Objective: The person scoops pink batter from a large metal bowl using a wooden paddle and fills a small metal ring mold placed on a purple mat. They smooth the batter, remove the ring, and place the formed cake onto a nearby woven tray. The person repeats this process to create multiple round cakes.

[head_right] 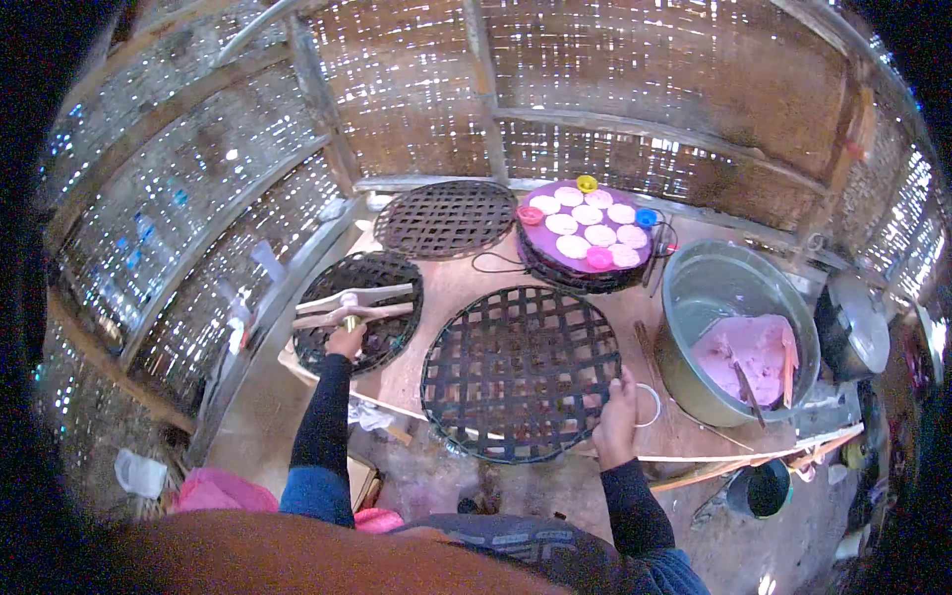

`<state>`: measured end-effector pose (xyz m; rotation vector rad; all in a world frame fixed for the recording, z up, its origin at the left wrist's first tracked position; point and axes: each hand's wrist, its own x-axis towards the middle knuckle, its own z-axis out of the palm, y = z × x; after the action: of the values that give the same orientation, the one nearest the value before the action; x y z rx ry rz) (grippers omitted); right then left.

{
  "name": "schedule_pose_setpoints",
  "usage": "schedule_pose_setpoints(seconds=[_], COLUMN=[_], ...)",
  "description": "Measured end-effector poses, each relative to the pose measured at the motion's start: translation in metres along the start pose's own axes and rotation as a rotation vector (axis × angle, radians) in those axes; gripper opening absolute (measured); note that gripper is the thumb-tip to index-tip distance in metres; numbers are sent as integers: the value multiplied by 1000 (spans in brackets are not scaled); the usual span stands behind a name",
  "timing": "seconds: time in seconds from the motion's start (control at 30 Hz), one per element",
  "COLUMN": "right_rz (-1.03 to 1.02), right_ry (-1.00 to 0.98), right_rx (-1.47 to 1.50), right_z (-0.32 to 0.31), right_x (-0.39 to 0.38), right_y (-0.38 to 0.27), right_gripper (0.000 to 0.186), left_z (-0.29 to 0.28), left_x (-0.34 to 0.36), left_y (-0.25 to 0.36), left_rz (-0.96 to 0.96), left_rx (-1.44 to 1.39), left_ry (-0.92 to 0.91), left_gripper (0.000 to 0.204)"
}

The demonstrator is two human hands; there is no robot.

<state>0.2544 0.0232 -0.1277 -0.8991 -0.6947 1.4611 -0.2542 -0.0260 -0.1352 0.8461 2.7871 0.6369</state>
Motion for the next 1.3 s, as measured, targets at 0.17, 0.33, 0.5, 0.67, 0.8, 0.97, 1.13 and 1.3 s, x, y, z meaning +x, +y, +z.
schedule_pose_setpoints(seconds=[0.17,0.33,0.5,0.67,0.8,0.97,1.13,1.3], right_rz=[87,-159,-1142,-774,-761,-395,-254,-1216], right_ry=[62,-208,-59,-438,-920,-1483,-1917,-1847], right_rx=[-56,-519,-1442,-984,-591,-487,-430,-174], right_z=[7,-23,-25,70,147,207,282,362], right_x=[19,67,63,11,-69,-183,-280,-381], right_y=[28,65,27,40,66,82,141,118], right_gripper=[33,29,33,31,16,13,22,29], left_z=[-12,-15,-74,-149,-169,-181,-200,-235], left_x=[-56,-162,-307,-381,-419,-433,-434,-439], left_y=[36,-15,-59,-136,-198,-220,-232,-207], left_rz=[-54,376,86,-372,-412,-412,-376,-190], left_rx=[25,-88,107,343,497,450,404,493], left_ry=[279,531,392,669,652,664,782,889], left_gripper=[61,59,65,71,64,30,15,11])
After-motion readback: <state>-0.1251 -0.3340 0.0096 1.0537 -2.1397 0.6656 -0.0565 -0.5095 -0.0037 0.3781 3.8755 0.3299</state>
